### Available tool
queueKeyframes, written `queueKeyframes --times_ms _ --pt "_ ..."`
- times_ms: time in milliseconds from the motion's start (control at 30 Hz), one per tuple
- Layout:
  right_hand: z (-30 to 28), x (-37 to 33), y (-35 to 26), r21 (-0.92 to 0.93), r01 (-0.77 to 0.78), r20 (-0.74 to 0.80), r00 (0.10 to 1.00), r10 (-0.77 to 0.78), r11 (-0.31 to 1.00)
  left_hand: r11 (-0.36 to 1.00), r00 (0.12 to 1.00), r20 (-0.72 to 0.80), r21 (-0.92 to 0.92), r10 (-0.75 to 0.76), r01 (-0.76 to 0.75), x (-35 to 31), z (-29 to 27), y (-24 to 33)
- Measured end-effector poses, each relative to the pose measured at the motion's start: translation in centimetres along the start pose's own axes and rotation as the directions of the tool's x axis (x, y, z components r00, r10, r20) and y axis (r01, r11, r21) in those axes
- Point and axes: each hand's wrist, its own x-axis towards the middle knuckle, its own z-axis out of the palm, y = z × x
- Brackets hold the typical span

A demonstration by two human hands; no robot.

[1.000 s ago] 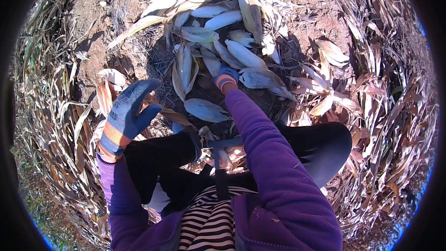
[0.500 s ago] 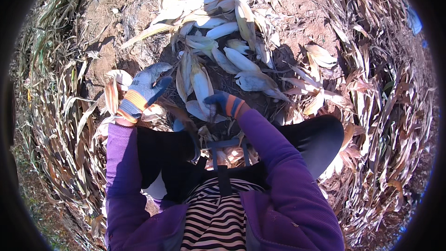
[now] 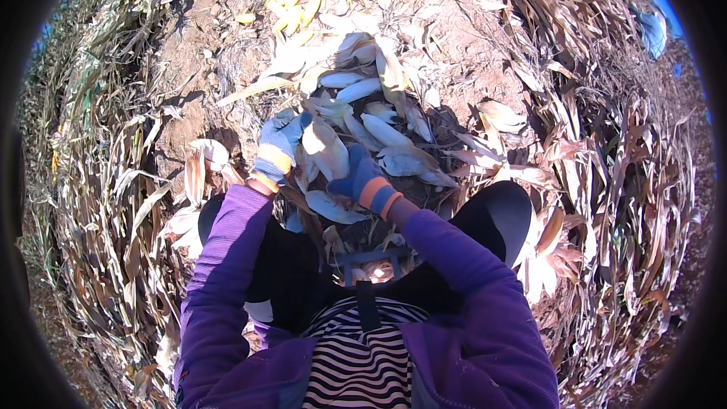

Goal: The person sits on the ground in a cornfield and repeatedly shucks corn cobs by hand, removing husks and silk. Shucked cobs are placed on the ground nearby while husks accumulate around the person.

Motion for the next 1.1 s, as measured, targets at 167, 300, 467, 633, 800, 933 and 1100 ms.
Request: queueKeyframes --times_ms 167,300,467,633,800,933,1100 --pt "-0.3 0.4 -0.7 -0.064 0.076 -0.186 0.979 -0.086 0.995 0.982 0.994 0.083 0.166 0.076 -0.089 -1.2 1.2 1.0" --pt "-2.4 1.9 -2.3 -0.052 0.157 -0.305 0.938 -0.166 0.986 0.982 0.997 0.081 0.186 0.01 -0.025 -1.7 3.1 1.1" --pt "-3.6 2.7 -3.5 0.226 0.19 -0.316 0.942 -0.113 0.955 0.987 0.983 0.102 0.04 0.15 -0.155 -1.8 3.9 -0.9" --pt "-3.9 2.9 -2.4 0.101 0.233 -0.393 0.903 -0.177 0.967 0.889 0.968 0.154 0.389 0.196 -0.242 -2.0 4.8 -1.3" --pt "-3.4 3.2 -1.7 0.095 0.194 -0.369 0.918 -0.147 0.976 0.954 0.969 0.104 0.182 0.224 -0.24 -1.9 4.9 -3.1" --pt "-3.7 3.4 -1.1 0.05 0.1 -0.311 0.947 -0.079 0.994 0.775 0.96 0.101 0.572 0.26 -0.27 -1.1 5.0 -4.5" --pt "-3.3 3.3 -1.4 0.166 0.144 -0.343 0.936 -0.079 0.976 0.843 0.985 0.079 0.508 0.155 -0.174 -0.7 4.8 -5.8"
